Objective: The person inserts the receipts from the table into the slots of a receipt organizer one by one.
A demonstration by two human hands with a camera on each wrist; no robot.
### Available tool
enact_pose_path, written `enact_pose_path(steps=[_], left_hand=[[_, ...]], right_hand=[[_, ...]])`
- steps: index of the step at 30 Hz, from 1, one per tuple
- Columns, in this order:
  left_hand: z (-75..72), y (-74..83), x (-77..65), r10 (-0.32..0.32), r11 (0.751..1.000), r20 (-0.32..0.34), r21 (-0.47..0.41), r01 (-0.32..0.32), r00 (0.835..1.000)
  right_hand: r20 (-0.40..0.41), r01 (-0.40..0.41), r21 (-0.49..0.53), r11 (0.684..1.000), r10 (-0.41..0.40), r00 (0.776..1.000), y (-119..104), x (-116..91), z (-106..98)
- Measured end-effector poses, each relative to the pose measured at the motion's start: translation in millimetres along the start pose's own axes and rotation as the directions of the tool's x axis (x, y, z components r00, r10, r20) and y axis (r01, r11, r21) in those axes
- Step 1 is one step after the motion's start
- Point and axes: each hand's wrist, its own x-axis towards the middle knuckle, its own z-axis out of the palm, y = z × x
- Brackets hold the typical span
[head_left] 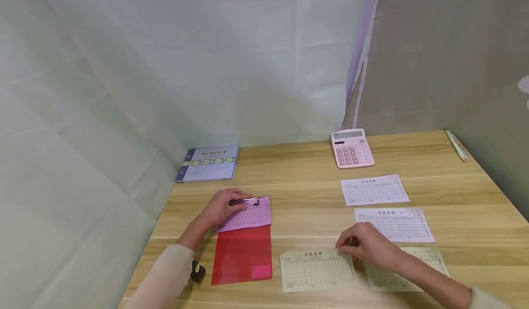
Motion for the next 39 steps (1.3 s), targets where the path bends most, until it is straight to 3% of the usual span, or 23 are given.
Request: enact_pose_path(steps=[10, 20, 28, 39], left_hand=[[-2.5, 3.3, 1.4, 0.085, 0.995, 0.029, 0.058, -0.086, 0.996], [-3.0, 2.7, 2.1, 0.129, 0.987, 0.034, 0.091, -0.132, 0.991], [-3.2, 2.9, 2.0, 0.112, 0.988, 0.044, 0.104, -0.116, 0.993], [-6.3, 7.2, 0.2, 0.145, 0.982, 0.035, 0.115, -0.148, 0.989]], right_hand=[[-0.008, 0.016, 0.079, 0.997, -0.016, 1.000, -9.4, 26.0, -11.7], [0.008, -0.029, 0.117, 0.993, 0.028, 1.000, -9.1, 86.9, -7.1], [0.028, -0.102, 0.138, 0.985, 0.099, 0.995, -1.8, 128.3, 9.8], [0.089, -0.174, 0.191, 0.966, 0.160, 0.983, 0.6, 141.9, 17.6]])
